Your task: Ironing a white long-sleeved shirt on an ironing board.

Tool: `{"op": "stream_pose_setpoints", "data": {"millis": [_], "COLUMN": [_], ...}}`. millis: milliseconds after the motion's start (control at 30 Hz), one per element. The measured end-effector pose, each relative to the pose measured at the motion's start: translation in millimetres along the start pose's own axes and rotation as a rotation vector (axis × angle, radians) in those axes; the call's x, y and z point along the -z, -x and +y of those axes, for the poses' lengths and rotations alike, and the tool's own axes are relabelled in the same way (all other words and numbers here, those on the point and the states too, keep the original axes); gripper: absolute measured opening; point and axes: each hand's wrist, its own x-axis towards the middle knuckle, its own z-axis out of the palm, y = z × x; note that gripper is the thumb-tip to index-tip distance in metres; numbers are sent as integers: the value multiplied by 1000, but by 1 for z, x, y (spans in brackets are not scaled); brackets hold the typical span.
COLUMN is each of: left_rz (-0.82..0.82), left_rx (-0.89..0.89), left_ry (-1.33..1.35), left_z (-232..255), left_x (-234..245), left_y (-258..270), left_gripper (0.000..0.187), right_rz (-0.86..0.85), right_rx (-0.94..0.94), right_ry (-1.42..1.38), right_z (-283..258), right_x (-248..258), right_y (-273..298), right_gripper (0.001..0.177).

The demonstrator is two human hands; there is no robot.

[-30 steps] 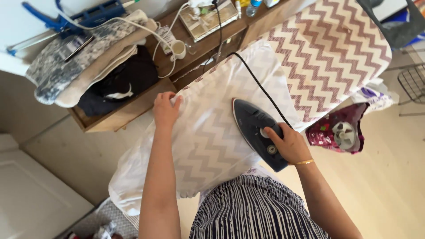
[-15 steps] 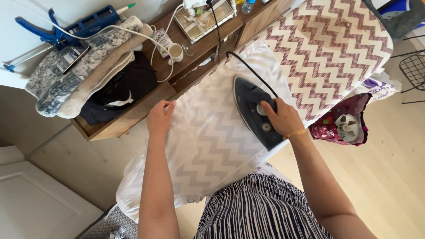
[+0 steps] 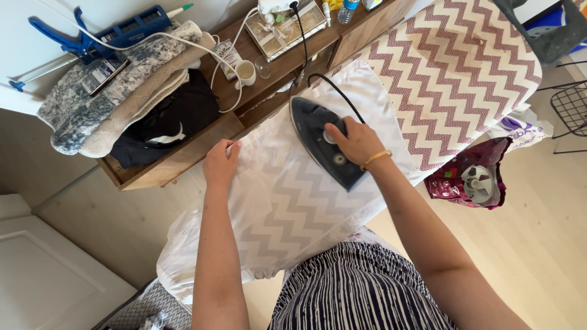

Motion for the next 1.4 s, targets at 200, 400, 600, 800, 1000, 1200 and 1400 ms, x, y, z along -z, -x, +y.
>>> {"op": "stream_pose_setpoints", "data": {"millis": [200, 400, 600, 800, 1000, 1200, 1400], "left_rz": [25, 50, 65, 57, 55, 126, 188], "left_rx": [19, 16, 3, -11, 19, -3, 6], "left_ry": [-17, -54, -70, -57, -43, -47, -41], "left_z": [6, -4, -9, -6, -7, -8, -6], "left_x": [3, -4, -10, -6, -8, -11, -14], "left_y": [8, 14, 15, 17, 17, 18, 21], "left_gripper": [34, 35, 33, 32, 30, 29, 26], "right_rz": [79, 67, 70, 41, -236, -247, -189], "right_rx": [67, 39, 31, 102, -66, 5, 167], "right_ry": [41, 55, 67, 38, -114, -119, -52], "right_z": [-15, -23, -10, 11, -15, -45, -68], "right_x": [-15, -14, -15, -10, -3, -17, -34], "right_y": [-30, -40, -25, 30, 69, 46, 12], "right_gripper": [63, 66, 67, 65, 62, 63, 61]}}
